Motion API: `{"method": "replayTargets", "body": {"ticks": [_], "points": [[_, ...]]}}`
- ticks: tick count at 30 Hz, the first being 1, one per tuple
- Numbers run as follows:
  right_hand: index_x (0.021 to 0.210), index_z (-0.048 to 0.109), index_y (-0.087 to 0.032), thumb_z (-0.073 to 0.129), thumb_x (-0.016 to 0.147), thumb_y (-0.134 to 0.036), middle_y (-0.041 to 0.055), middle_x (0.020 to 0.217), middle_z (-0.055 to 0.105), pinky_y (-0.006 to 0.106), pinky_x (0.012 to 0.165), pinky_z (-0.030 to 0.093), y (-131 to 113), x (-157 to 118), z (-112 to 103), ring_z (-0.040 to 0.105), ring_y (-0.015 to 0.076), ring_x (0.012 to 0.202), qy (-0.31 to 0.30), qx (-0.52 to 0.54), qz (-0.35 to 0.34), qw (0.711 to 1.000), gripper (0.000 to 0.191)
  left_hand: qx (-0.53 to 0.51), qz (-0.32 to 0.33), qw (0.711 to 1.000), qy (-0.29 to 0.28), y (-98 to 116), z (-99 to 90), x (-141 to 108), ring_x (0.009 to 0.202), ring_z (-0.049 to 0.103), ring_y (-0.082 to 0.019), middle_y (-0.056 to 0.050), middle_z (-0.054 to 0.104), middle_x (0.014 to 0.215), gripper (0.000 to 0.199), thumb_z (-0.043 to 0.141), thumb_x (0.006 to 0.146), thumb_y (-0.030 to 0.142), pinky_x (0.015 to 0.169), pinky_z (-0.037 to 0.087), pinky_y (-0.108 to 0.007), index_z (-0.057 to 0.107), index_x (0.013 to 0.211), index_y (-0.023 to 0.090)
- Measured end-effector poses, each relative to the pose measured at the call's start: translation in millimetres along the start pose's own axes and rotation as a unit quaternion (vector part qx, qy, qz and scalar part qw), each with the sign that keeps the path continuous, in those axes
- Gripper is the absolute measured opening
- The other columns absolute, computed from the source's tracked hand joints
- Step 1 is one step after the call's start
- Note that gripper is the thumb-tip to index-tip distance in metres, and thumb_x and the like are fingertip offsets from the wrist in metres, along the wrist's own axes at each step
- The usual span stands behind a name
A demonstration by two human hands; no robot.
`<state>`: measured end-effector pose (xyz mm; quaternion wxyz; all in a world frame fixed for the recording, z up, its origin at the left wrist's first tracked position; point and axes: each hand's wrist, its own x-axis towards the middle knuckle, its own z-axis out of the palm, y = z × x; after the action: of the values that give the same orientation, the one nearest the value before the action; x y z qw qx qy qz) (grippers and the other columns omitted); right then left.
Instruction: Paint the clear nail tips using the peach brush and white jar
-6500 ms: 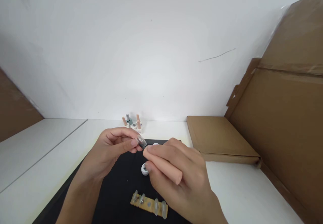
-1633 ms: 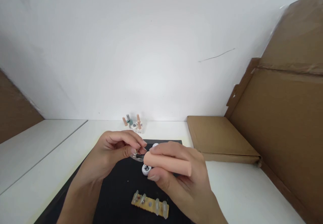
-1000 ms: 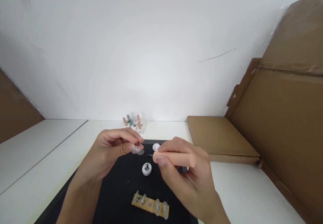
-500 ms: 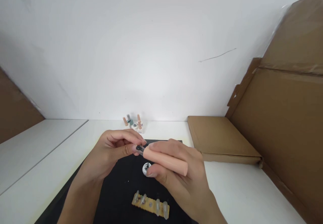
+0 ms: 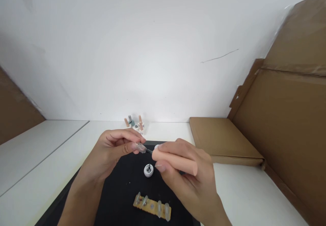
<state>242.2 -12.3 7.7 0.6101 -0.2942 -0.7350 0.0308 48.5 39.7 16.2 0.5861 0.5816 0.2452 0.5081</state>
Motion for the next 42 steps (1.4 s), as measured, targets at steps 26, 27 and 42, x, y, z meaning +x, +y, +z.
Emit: {"method": "replayTargets", "body": {"ticks": [26, 27, 42], "points": [[0.096, 0.067, -0.023, 0.06, 0.091, -0.018, 0.0009, 0.084, 0.072, 0.024, 0.046, 0.044, -1.8, 0.4, 1.0, 0.059, 0.0112, 0.059, -0.004, -0.016, -0.014, 1.0, 0.01, -0.017, -0.023, 1.0, -0.002, 2.7, 2.0, -0.1, 0.061, 0.066, -0.007, 0.001, 0.076, 0.069, 0.009, 0.076, 0.076, 0.012, 0.061, 0.053, -0.012, 0.08, 0.073, 0.02], [0.098, 0.066, -0.023, 0.06, 0.092, -0.022, 0.0011, 0.083, 0.072, 0.023, 0.044, 0.043, -1.9, 0.2, 1.3, 0.057, 0.0106, 0.056, -0.004, -0.015, -0.008, 1.0, 0.009, -0.018, -0.024, 1.0, -0.006, 3.0, 1.7, -0.2, 0.061, 0.066, -0.006, 0.002, 0.076, 0.069, 0.01, 0.077, 0.076, 0.011, 0.061, 0.053, -0.012, 0.08, 0.073, 0.02], [0.082, 0.065, -0.021, 0.057, 0.088, -0.009, -0.0011, 0.077, 0.069, 0.023, 0.048, 0.043, -1.7, 3.7, -0.4, 0.057, 0.0104, 0.059, -0.029, -0.037, -0.019, 0.999, 0.015, -0.023, -0.03, 0.999, 0.008, -0.1, 4.3, -0.9, 0.061, 0.069, -0.006, 0.002, 0.076, 0.07, 0.008, 0.079, 0.074, 0.012, 0.059, 0.054, -0.01, 0.08, 0.073, 0.02]]}}
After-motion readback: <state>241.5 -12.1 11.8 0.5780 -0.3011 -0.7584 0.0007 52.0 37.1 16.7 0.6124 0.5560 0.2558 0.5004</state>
